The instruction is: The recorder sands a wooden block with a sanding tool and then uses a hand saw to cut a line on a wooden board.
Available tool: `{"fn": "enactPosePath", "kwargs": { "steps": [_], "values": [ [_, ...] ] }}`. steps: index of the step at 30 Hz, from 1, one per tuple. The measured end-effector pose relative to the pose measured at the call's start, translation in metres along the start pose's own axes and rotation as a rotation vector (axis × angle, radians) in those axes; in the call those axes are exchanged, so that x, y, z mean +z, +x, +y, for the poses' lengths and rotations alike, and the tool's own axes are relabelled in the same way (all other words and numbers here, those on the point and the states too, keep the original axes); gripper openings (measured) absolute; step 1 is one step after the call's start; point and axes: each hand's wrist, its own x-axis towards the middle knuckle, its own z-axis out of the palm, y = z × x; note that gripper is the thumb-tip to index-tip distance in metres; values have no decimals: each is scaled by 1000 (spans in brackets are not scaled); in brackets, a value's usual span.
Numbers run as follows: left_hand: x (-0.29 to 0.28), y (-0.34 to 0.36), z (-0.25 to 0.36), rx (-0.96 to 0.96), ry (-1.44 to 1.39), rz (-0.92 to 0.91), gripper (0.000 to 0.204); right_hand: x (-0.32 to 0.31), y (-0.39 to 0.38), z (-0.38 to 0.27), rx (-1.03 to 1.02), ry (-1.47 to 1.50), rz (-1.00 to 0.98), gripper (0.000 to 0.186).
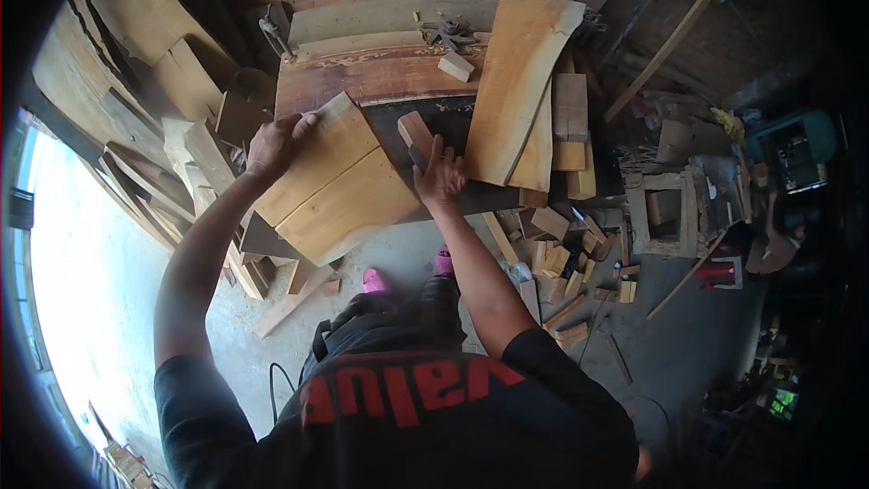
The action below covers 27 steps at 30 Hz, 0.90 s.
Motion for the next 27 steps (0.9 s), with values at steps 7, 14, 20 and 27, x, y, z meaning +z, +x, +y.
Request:
{"fn": "enactPosePath", "kwargs": {
  "steps": [7,14,20,27],
  "values": [
    [69,-22,-89,-637,-600,342,81,6,4,-4,49,-81,-32,79],
    [110,-1,-122,-851,-684,274,70,2,3,-8,39,-149,-21,76],
    [123,-23,-114,-628,-478,323,43,1,3,-9,48,-154,-47,78],
    [120,-62,-90,-404,-259,424,36,3,4,-8,52,-134,-55,78]
  ]
}}
